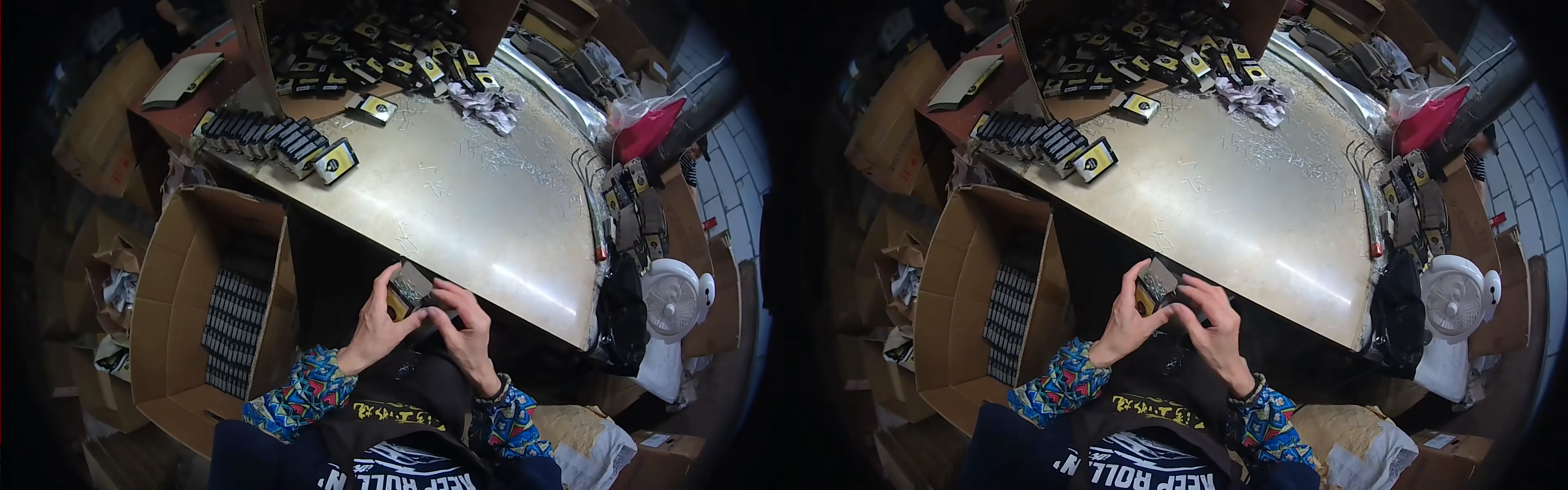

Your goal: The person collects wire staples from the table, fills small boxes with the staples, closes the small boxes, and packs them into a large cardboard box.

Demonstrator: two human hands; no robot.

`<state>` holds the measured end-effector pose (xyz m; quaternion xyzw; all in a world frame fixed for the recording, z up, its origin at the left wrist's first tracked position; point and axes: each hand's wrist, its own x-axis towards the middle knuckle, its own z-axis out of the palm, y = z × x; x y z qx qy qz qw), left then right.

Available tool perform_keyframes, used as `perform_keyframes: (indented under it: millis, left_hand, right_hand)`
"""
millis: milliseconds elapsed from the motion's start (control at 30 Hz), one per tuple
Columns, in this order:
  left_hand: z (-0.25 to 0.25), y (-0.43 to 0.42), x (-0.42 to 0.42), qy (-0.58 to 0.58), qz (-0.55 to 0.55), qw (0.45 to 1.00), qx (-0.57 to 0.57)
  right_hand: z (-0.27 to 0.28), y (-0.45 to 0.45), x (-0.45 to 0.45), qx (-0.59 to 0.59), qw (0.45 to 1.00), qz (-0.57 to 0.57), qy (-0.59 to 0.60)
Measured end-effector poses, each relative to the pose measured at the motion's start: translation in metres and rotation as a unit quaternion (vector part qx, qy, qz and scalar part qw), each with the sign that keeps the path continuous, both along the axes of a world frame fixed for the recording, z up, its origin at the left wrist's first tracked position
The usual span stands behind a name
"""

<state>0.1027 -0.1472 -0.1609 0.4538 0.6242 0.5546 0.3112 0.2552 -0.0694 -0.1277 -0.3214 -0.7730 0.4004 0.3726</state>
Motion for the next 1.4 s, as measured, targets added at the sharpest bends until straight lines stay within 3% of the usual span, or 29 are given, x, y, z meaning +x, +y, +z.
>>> perform_keyframes:
  millis: [33,100,233,433,500,600,700,867,967,1100,1267,1400]
  left_hand:
    - [0.001,0.001,0.0,0.003,-0.009,1.0,0.003]
    - [0.001,0.002,0.0,0.009,-0.026,1.0,0.007]
    - [0.0,0.002,-0.001,0.054,-0.015,0.998,0.037]
    - [0.013,-0.002,-0.011,0.285,-0.059,0.956,0.042]
    - [0.009,-0.002,-0.009,0.258,-0.058,0.963,0.046]
    - [0.004,-0.002,-0.006,0.18,-0.02,0.983,0.043]
    - [0.004,0.0,-0.006,0.154,0.001,0.986,0.057]
    - [-0.002,0.002,-0.003,0.207,-0.017,0.975,0.076]
    - [-0.006,0.003,-0.007,0.246,-0.031,0.965,0.089]
    - [-0.007,0.002,-0.008,0.185,-0.022,0.979,0.085]
    - [0.006,0.0,-0.003,0.199,-0.029,0.976,0.083]
    - [-0.014,0.001,-0.002,0.236,-0.039,0.968,0.081]
  right_hand:
    - [-0.009,0.002,-0.001,0.028,0.999,0.02,0.024]
    - [-0.013,-0.003,-0.002,-0.053,0.998,0.006,0.037]
    - [-0.003,-0.002,-0.008,-0.102,0.993,-0.03,0.06]
    - [-0.004,0.002,-0.013,-0.157,0.983,-0.068,-0.066]
    - [-0.009,0.007,-0.011,-0.186,0.976,-0.049,-0.099]
    - [-0.006,0.009,-0.009,-0.259,0.966,-0.007,0.021]
    - [-0.003,0.014,-0.005,-0.278,0.958,0.01,0.064]
    - [-0.009,0.015,-0.006,-0.121,0.99,-0.034,-0.066]
    - [-0.02,0.018,-0.005,-0.135,0.988,-0.044,-0.057]
    - [-0.007,0.02,-0.005,-0.248,0.968,0.029,0.032]
    - [-0.004,0.019,-0.009,-0.202,0.979,0.018,0.012]
    - [-0.006,0.021,-0.005,-0.169,0.985,0.016,-0.026]
